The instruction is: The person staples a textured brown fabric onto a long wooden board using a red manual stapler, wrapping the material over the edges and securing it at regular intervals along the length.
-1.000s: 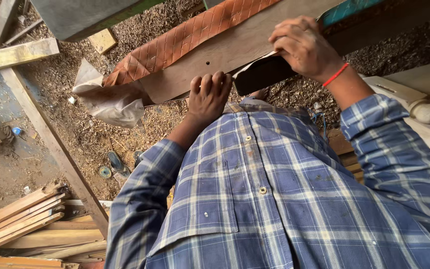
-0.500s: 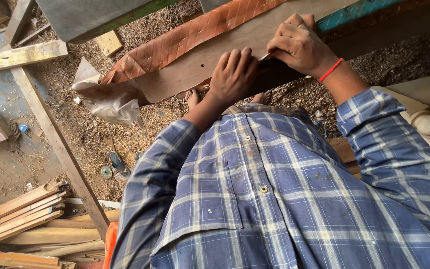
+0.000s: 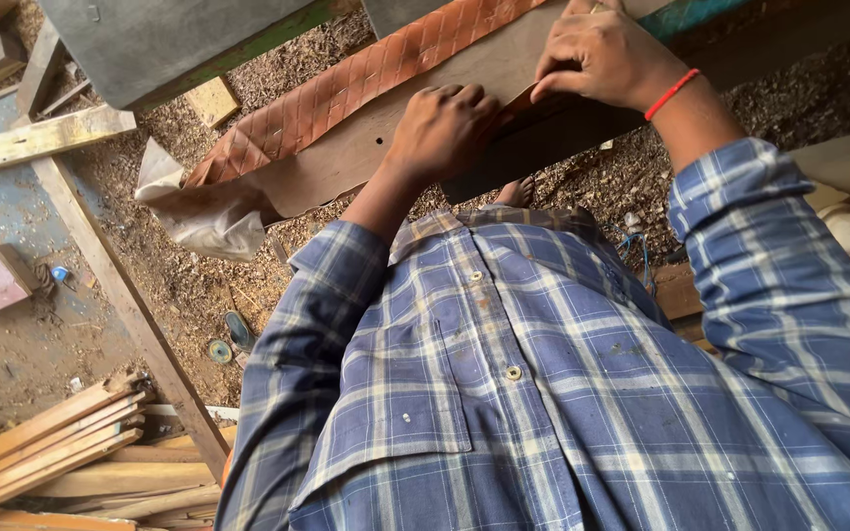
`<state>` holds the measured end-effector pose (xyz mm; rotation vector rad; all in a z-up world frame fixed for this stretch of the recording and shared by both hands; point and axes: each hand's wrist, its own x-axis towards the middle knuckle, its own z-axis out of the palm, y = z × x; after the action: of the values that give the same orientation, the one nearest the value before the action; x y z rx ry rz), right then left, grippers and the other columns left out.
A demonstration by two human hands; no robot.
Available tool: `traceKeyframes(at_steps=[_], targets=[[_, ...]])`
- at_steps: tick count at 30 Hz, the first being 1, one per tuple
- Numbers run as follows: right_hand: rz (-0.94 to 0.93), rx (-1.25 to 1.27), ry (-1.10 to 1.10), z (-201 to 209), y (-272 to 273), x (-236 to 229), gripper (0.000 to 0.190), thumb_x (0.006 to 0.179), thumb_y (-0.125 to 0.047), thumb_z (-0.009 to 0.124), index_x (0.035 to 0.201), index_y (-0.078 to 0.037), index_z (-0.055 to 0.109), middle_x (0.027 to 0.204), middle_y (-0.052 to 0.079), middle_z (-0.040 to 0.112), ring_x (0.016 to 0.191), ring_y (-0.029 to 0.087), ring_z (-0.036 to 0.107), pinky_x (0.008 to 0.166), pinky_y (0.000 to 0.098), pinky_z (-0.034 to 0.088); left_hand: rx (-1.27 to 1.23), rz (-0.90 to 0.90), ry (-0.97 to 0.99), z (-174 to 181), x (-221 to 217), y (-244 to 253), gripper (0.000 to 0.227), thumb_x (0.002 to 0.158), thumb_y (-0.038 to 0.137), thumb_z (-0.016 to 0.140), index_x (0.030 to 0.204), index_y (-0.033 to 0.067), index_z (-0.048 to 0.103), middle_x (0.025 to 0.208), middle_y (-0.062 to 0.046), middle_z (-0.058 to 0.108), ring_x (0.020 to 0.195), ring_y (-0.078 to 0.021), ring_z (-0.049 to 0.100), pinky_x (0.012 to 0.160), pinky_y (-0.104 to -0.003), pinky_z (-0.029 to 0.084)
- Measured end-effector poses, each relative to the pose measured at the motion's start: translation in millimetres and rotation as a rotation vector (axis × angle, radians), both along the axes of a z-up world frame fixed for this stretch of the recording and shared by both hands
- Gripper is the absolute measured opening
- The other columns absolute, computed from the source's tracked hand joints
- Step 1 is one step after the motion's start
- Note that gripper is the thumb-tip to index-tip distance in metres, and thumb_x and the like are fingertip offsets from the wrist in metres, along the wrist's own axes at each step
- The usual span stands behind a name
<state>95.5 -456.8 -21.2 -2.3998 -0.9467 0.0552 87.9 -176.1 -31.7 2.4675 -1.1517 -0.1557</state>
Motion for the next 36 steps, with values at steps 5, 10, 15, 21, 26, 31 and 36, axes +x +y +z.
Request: traceKeyframes(at_steps=[5,10,15,21,26,31,36], targets=[[-0.030,0.082,0.028,-23,-5,0,0.033,0.093,-0.041,0.084,0.090,-0.009,0.074,0.086,0.002,0.067,0.091,0.020,0.065,0.095,0.0360,0.049,-0.055,0.036,-0.144,4,0,-2,0.032,0.102,0.041,0.063,0.088,0.0147,0.073,0.084,-0.005,0.069,0.081,-0.0246,0.064,0.071,-0.041,0.048],[-0.180,-0.029,0.011,-42,-9,-2,0.051,0.092,-0.047,0.087,0.091,-0.002,0.061,0.086,0.010,0.062,0.079,0.025,0.062,0.070,0.0369,0.050,-0.064,0.047,-0.098,-3,6,-2,0.028,0.101,0.037,0.064,0.086,0.0142,0.073,0.087,-0.002,0.071,0.089,-0.0224,0.064,0.076,-0.041,0.046],[-0.228,0.016,0.137,-27,-10,-3,0.044,0.097,-0.044,0.085,0.100,-0.004,0.067,0.088,0.008,0.066,0.083,0.024,0.066,0.073,0.0366,0.053,-0.120,0.088,-0.084,-5,7,0,0.028,0.103,0.034,0.064,0.084,0.0136,0.071,0.086,-0.002,0.069,0.091,-0.0237,0.064,0.080,-0.040,0.047],[-0.077,0.005,0.223,-10,-12,3,0.033,0.099,-0.036,0.079,0.095,-0.006,0.069,0.089,0.005,0.065,0.083,0.022,0.065,0.081,0.0375,0.053,-0.124,0.108,-0.076,-4,5,2,0.031,0.103,0.035,0.064,0.084,0.0128,0.072,0.087,-0.002,0.069,0.092,-0.0245,0.064,0.081,-0.040,0.048],[-0.101,0.082,0.175,-17,-9,0,0.030,0.102,-0.032,0.081,0.094,-0.005,0.069,0.093,0.005,0.065,0.088,0.022,0.065,0.083,0.0364,0.051,-0.083,0.091,-0.074,3,8,1,0.037,0.101,0.045,0.064,0.085,0.0128,0.073,0.087,-0.003,0.069,0.092,-0.0229,0.064,0.080,-0.039,0.049],[-0.139,0.103,0.197,-24,-9,1,0.031,0.102,-0.028,0.084,0.093,-0.004,0.067,0.091,0.005,0.065,0.083,0.020,0.064,0.079,0.0350,0.050,-0.094,0.078,-0.003,4,13,-1,0.042,0.098,0.052,0.067,0.085,0.0124,0.075,0.086,-0.003,0.072,0.090,-0.0230,0.067,0.077,-0.040,0.050],[-0.178,0.106,0.155,-27,-7,-1,0.038,0.100,-0.030,0.087,0.086,-0.004,0.064,0.088,0.005,0.063,0.083,0.020,0.062,0.075,0.0339,0.049,-0.155,0.071,0.027,0,18,2,0.027,0.097,0.036,0.068,0.086,0.0135,0.076,0.086,-0.003,0.074,0.090,-0.0248,0.068,0.077,-0.041,0.051]])
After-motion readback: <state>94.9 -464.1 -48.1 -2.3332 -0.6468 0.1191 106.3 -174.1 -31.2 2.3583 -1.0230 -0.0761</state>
